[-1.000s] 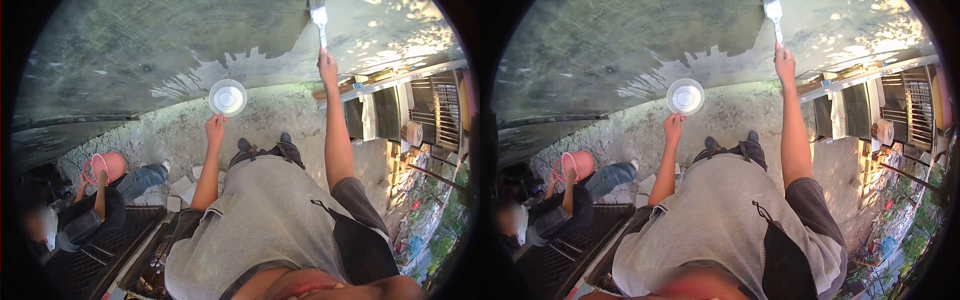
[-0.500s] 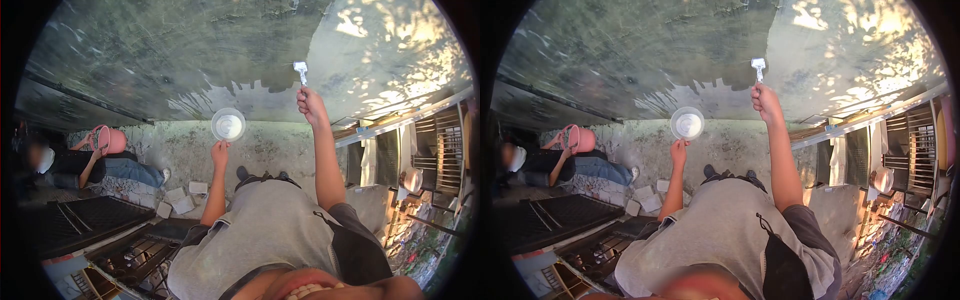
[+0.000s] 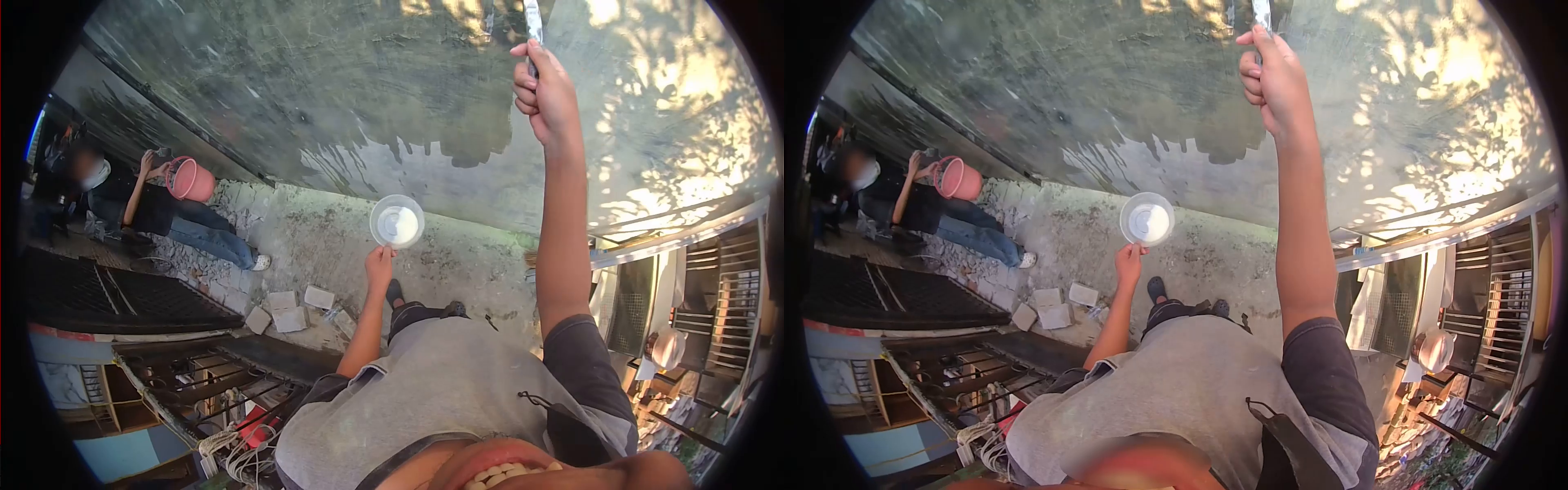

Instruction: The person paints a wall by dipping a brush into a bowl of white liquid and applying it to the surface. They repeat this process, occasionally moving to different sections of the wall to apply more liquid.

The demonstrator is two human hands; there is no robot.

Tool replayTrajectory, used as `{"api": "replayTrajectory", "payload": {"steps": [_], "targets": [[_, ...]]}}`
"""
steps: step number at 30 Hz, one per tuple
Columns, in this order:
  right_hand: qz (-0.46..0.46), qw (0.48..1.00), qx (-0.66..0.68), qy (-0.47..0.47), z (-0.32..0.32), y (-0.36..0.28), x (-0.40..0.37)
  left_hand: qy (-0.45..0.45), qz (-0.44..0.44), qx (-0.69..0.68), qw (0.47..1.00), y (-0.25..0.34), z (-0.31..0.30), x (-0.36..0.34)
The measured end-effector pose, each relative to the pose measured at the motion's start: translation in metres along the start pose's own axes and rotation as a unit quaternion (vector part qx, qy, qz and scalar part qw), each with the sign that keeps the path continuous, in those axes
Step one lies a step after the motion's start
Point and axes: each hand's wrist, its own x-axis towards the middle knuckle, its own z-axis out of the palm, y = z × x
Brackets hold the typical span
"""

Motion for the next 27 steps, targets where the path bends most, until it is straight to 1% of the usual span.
{"api": "replayTrajectory", "payload": {"steps": [2,4,5,6,7,8,9,10,11,12,13,16,18,20,22,24,26,27], "targets": [[0.105,0.993,-0.050,0.019,-0.039,0.082,0.001,-0.003,-0.009,0.004,1.000,-0.009,0.003,-0.016],[0.207,0.972,-0.098,0.045,-0.077,0.177,-0.035,0.001,-0.009,0.006,1.000,-0.015,0.005,-0.026],[0.265,0.955,-0.101,0.081,-0.091,0.223,-0.064,0.011,-0.012,0.007,1.000,-0.016,0.003,-0.031],[0.322,0.939,-0.071,0.097,-0.109,0.269,-0.093,0.004,-0.018,0.020,1.000,-0.014,0.002,-0.036],[0.369,0.917,-0.059,0.136,-0.126,0.313,-0.121,0.004,-0.026,0.031,0.999,-0.014,0.000,-0.042],[0.440,0.884,-0.005,0.156,-0.152,0.357,-0.142,0.035,-0.031,0.031,0.998,-0.016,-0.003,-0.048],[0.468,0.864,0.013,0.183,-0.160,0.369,-0.161,0.033,-0.015,0.058,0.998,-0.017,-0.004,-0.049],[0.483,0.855,0.007,0.188,-0.172,0.383,-0.170,0.029,-0.003,0.088,0.996,-0.018,-0.007,-0.052],[0.488,0.851,0.018,0.195,-0.175,0.379,-0.171,0.053,-0.010,0.089,0.995,-0.019,-0.010,-0.054],[0.490,0.846,0.029,0.208,-0.179,0.369,-0.166,0.039,-0.008,0.095,0.995,-0.018,-0.011,-0.053],[0.479,0.853,0.060,0.197,-0.188,0.362,-0.155,0.019,-0.006,0.101,0.995,-0.018,-0.010,-0.054],[0.417,0.878,0.129,0.197,-0.200,0.321,-0.107,0.020,-0.009,0.077,0.997,-0.003,-0.005,-0.058],[0.343,0.910,0.141,0.183,-0.189,0.270,-0.077,0.011,-0.016,0.085,0.996,0.003,0.002,-0.060],[0.295,0.926,0.179,0.152,-0.172,0.205,-0.057,0.001,-0.025,0.093,0.995,0.011,0.004,-0.063],[0.234,0.947,0.194,0.102,-0.137,0.135,-0.062,-0.019,-0.032,0.091,0.995,0.020,0.009,-0.070],[0.169,0.970,0.161,0.074,-0.103,0.075,-0.078,-0.022,-0.023,0.075,0.997,0.003,0.017,-0.071],[0.106,0.984,0.132,0.055,-0.073,0.024,-0.094,-0.019,-0.011,0.063,0.998,-0.007,0.021,-0.066],[0.074,0.990,0.102,0.062,-0.057,0.000,-0.099,-0.026,-0.006,0.078,0.997,-0.010,0.023,-0.069]]}}
